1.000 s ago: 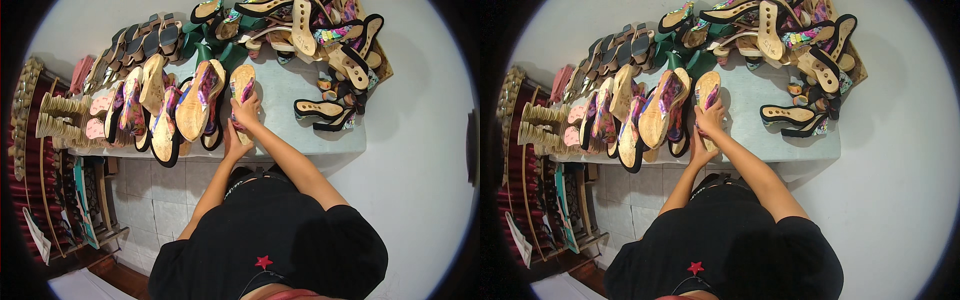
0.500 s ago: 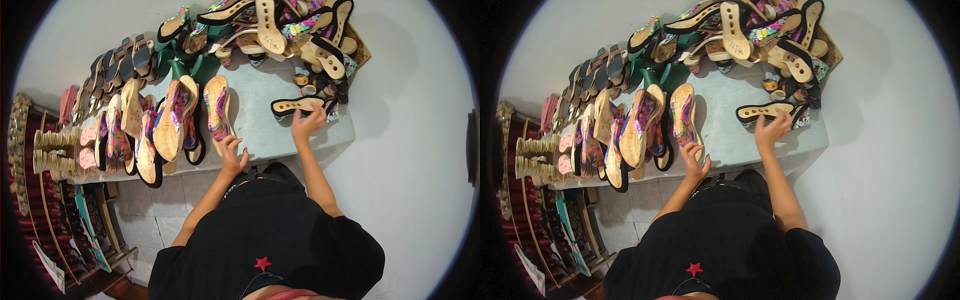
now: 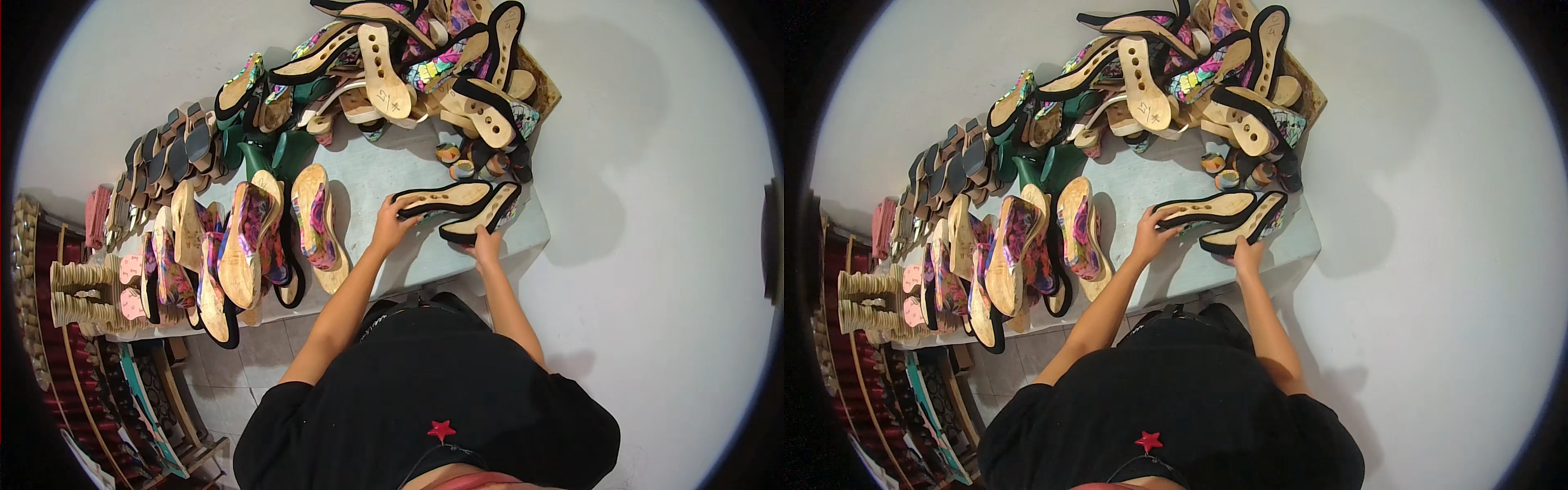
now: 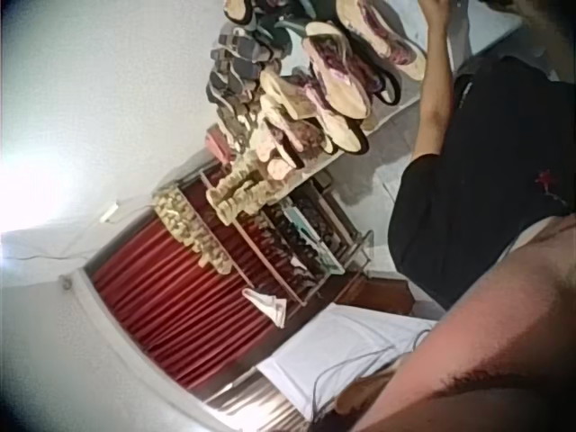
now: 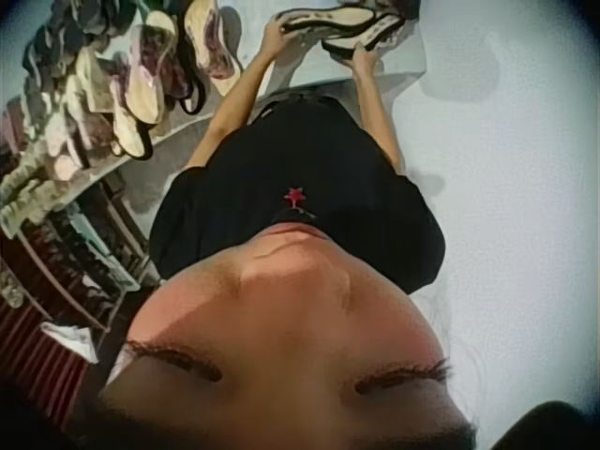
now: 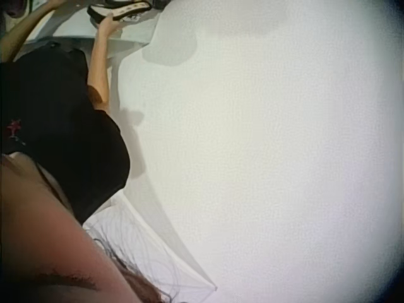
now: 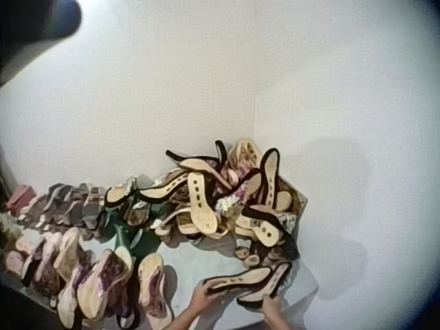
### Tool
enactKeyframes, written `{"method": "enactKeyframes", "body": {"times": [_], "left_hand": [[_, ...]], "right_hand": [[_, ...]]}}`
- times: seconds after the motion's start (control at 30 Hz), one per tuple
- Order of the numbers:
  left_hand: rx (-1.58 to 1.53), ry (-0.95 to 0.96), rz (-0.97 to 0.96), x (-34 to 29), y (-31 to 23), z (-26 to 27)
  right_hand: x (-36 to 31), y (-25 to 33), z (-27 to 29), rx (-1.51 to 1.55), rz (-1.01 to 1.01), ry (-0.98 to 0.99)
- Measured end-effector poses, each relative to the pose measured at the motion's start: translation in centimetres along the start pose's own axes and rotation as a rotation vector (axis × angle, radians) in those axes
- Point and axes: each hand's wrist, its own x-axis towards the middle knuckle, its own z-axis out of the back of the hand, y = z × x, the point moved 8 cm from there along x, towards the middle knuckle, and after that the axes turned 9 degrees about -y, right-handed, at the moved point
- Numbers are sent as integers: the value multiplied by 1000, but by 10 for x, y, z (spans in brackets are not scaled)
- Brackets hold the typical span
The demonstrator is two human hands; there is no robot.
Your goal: Sorting and organizing various finished shoes and sandal components on a workbench.
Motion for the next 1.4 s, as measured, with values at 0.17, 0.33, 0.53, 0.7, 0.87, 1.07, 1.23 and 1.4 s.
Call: {"method": "enactKeyframes", "body": {"times": [0.17,0.33,0.53,0.7,0.87,1.07,1.23,1.4], "left_hand": [[113,-291,26,-31,-22,45],[274,-565,77,-44,-23,79],[460,-512,-72,8,-74,105],[488,-614,-202,44,-155,146],[625,-704,-192,61,-226,179],[553,-1088,-389,85,-277,244],[640,-1228,-360,175,-227,279],[680,-1202,-191,249,-138,291]], "right_hand": [[-10,13,0,-188,310,59],[-35,29,-53,-170,324,367],[-42,46,-114,-101,75,573],[-44,86,-123,-111,378,654],[-48,123,-135,-84,365,743],[-65,174,-174,-70,408,960],[-74,253,-258,-60,759,883],[-74,313,-371,-81,705,871]]}}
